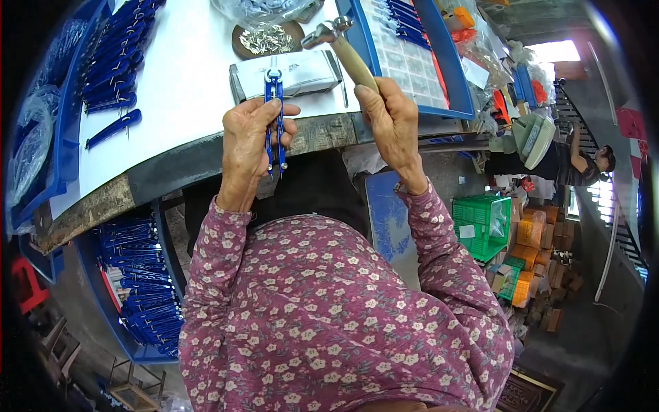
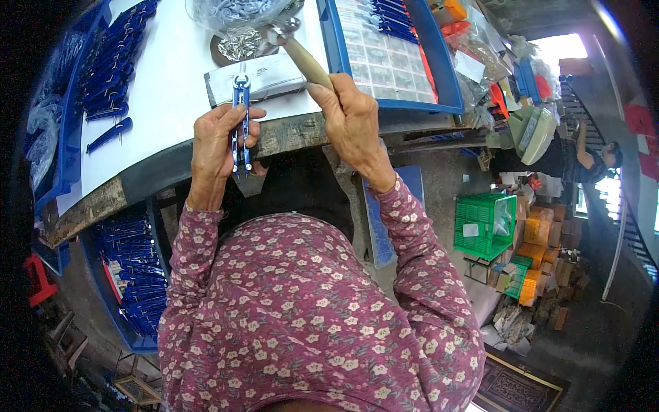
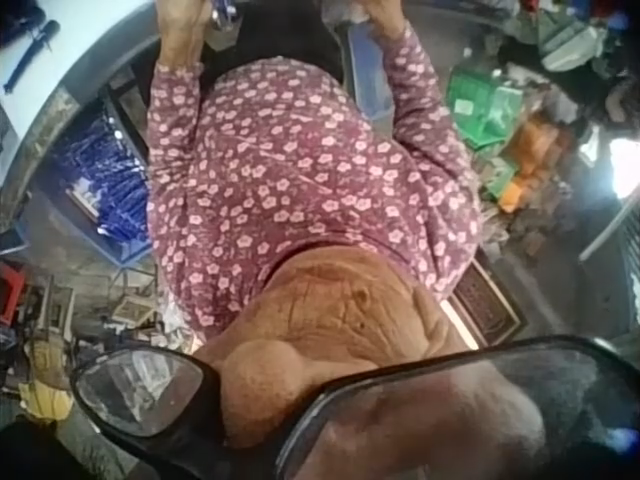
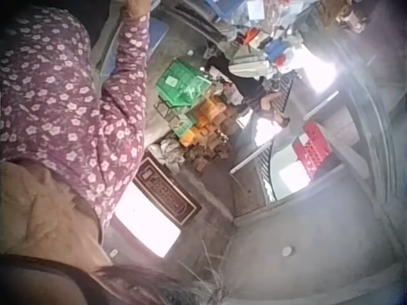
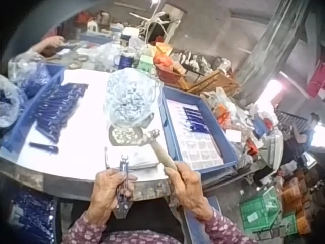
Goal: Assembling blue plastic hand tool handles by inserting metal pins and securing them using a hammer on a metal block.
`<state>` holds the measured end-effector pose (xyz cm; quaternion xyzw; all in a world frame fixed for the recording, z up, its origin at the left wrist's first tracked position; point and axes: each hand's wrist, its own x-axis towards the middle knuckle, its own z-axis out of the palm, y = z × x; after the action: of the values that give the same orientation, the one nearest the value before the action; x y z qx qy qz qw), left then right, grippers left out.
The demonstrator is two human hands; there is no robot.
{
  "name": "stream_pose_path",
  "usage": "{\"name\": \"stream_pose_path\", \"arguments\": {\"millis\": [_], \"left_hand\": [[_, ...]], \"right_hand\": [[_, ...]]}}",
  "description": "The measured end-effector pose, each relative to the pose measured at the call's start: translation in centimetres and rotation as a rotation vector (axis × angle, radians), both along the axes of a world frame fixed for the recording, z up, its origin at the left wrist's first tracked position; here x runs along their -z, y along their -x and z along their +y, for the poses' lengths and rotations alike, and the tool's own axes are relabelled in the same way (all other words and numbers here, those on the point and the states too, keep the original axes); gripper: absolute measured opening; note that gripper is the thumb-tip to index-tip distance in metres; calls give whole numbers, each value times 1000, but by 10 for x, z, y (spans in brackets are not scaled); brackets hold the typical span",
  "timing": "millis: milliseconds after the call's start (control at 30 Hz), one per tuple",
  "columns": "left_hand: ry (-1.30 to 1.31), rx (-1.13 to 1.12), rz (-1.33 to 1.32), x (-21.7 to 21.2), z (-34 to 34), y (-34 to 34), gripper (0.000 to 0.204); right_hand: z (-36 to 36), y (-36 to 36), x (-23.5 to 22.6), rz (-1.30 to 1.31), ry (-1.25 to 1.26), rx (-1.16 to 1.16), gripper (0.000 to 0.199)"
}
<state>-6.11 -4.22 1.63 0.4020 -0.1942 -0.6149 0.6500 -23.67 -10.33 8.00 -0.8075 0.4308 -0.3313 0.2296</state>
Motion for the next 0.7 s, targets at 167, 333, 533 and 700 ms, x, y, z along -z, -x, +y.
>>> {"name": "stream_pose_path", "arguments": {"millis": [167,333,533,700], "left_hand": [[8,19,61,0,2,-3,22],[102,123,149,4,6,-6,18],[173,138,220,-6,1,-2,18],[210,62,165,-17,-10,2,21]], "right_hand": [[7,-4,19,-406,-700,12,26],[4,-1,35,-653,-1066,-18,29],[11,2,38,320,77,-6,29],[25,-11,4,160,311,-46,18]]}}
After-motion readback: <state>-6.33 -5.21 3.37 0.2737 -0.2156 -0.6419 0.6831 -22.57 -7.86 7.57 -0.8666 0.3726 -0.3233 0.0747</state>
